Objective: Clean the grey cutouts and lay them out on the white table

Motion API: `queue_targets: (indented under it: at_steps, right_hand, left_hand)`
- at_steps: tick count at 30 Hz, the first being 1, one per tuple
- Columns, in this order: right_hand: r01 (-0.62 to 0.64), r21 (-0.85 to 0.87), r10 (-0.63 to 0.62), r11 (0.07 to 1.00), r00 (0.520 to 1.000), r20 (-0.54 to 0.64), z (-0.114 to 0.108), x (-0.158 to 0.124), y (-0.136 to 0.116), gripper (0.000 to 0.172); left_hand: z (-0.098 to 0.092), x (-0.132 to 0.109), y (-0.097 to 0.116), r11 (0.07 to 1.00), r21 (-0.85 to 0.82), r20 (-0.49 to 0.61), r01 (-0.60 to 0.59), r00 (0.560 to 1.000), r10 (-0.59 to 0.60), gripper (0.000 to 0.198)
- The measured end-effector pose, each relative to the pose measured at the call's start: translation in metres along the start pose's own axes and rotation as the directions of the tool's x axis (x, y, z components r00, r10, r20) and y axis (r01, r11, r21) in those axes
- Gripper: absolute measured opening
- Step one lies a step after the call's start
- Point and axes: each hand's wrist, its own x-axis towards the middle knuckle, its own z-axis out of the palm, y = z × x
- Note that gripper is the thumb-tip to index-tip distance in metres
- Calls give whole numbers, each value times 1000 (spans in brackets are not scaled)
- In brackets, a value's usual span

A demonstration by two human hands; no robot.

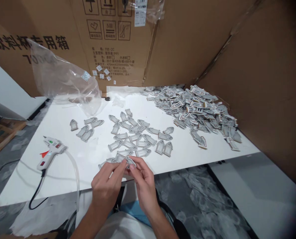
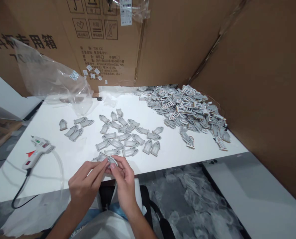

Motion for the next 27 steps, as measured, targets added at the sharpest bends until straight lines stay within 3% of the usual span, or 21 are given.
queue_targets:
  at_steps: [15,19,27]
  right_hand:
    - [-75,2,75,997,994,-80,-10,0,-1,34]
    - [-72,-25,69,997,992,-108,-11,-1,4,33]
    - [-29,-86,19,996,993,-119,-16,0,8,34]
  left_hand:
    - [-1,-3,-7,999,13,30,-36,999,36,34]
    - [0,-5,-9,997,0,43,-71,997,71,35]
    - [7,-5,-1,1000,-3,58,-25,998,25,37]
